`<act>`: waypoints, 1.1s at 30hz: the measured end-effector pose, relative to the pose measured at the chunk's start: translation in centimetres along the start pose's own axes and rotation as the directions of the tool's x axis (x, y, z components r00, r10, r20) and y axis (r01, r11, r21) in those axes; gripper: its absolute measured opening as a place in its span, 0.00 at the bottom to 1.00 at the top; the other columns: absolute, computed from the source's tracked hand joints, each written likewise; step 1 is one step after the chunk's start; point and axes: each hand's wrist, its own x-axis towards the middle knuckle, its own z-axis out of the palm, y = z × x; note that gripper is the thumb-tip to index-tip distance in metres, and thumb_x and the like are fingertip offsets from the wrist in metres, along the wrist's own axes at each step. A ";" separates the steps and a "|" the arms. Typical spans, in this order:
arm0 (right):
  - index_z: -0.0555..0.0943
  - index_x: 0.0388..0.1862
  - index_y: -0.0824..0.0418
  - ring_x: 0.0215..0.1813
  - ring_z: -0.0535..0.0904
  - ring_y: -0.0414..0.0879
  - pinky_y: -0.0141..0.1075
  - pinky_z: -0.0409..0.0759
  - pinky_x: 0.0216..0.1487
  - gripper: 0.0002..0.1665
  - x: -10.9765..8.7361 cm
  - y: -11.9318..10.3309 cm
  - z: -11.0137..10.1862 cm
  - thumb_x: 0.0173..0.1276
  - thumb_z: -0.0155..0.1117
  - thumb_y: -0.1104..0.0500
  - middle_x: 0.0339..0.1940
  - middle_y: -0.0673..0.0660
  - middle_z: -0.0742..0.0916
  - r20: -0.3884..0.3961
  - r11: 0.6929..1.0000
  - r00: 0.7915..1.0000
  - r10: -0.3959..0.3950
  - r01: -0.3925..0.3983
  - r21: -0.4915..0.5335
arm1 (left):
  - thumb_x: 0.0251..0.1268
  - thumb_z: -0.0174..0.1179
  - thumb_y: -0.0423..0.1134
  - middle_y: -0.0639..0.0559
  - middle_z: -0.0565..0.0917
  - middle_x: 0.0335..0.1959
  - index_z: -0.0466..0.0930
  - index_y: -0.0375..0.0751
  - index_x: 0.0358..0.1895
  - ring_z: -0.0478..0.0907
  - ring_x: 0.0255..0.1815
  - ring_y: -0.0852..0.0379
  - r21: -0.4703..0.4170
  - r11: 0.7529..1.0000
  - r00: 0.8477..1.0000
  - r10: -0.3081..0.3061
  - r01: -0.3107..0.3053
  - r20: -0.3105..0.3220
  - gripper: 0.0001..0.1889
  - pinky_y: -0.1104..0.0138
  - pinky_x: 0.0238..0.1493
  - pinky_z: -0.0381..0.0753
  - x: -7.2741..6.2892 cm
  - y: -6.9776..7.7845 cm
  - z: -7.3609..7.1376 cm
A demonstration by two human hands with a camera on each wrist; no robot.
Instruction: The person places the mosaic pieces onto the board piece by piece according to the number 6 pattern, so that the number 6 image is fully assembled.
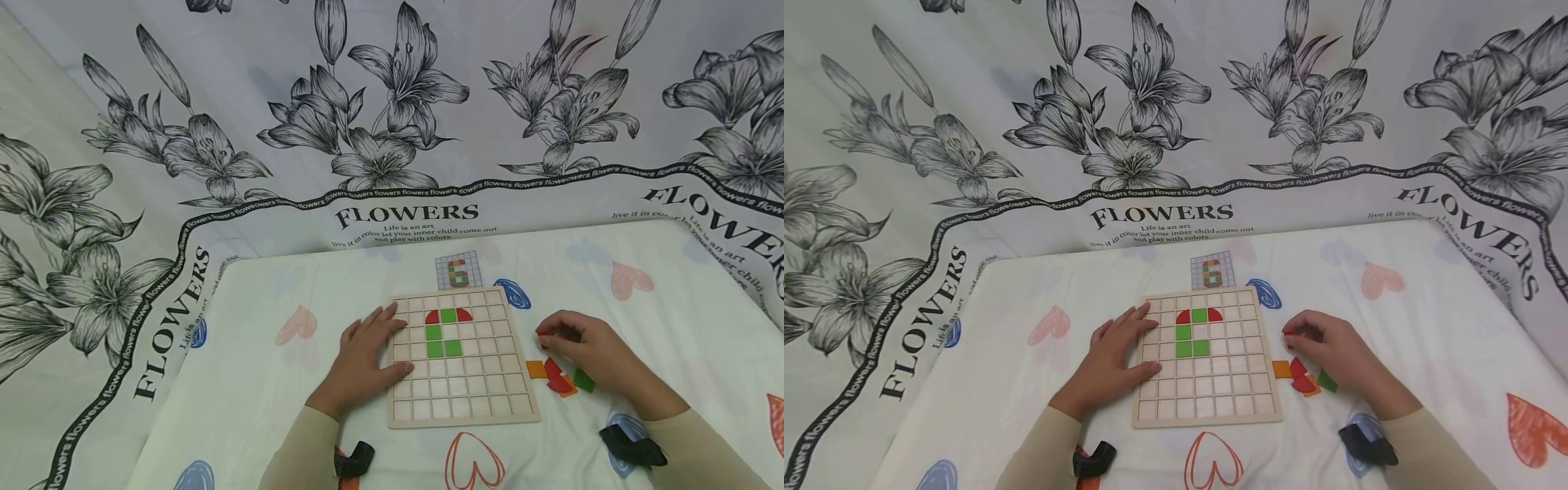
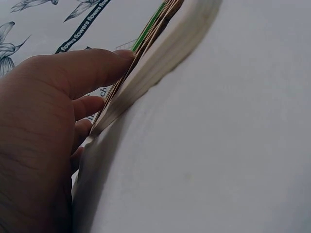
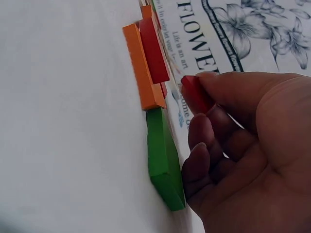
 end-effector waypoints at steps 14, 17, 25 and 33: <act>0.89 0.53 0.61 0.40 0.82 0.48 0.32 0.82 0.39 0.08 -0.2 -0.4 -0.1 0.77 0.73 0.63 0.44 0.51 0.91 -0.037 0.994 0.996 -0.078 0.081 0.070 | 0.68 0.69 0.64 0.62 0.57 0.88 0.73 0.58 0.79 0.47 0.88 0.59 -0.005 1.000 1.000 0.004 -0.004 -0.010 0.38 0.46 0.82 0.40 0.0 0.2 -0.1; 0.88 0.53 0.63 0.42 0.85 0.49 0.31 0.84 0.41 0.08 -0.3 -0.6 -0.1 0.78 0.72 0.65 0.44 0.52 0.91 -0.032 0.989 0.994 -0.104 0.106 0.101 | 0.68 0.69 0.63 0.62 0.57 0.88 0.74 0.58 0.79 0.47 0.88 0.58 -0.010 1.000 1.000 0.009 -0.009 -0.016 0.37 0.46 0.82 0.41 0.0 0.2 -0.1; 0.86 0.54 0.66 0.42 0.87 0.50 0.31 0.86 0.43 0.09 -0.4 -1.3 0.1 0.78 0.70 0.67 0.43 0.52 0.91 -0.026 0.984 0.990 -0.136 0.138 0.113 | 0.69 0.68 0.64 0.65 0.55 0.89 0.73 0.59 0.79 0.45 0.88 0.60 -0.005 1.000 1.000 0.006 -0.006 0.001 0.38 0.49 0.82 0.37 0.1 0.0 -0.1; 0.86 0.55 0.66 0.41 0.87 0.50 0.30 0.85 0.43 0.10 -0.4 -1.9 0.3 0.78 0.71 0.68 0.43 0.53 0.91 -0.037 0.982 0.990 -0.137 0.141 0.123 | 0.69 0.67 0.65 0.65 0.55 0.89 0.73 0.59 0.80 0.44 0.88 0.61 0.001 1.000 1.000 0.000 0.000 0.002 0.38 0.49 0.83 0.38 0.1 0.0 -0.1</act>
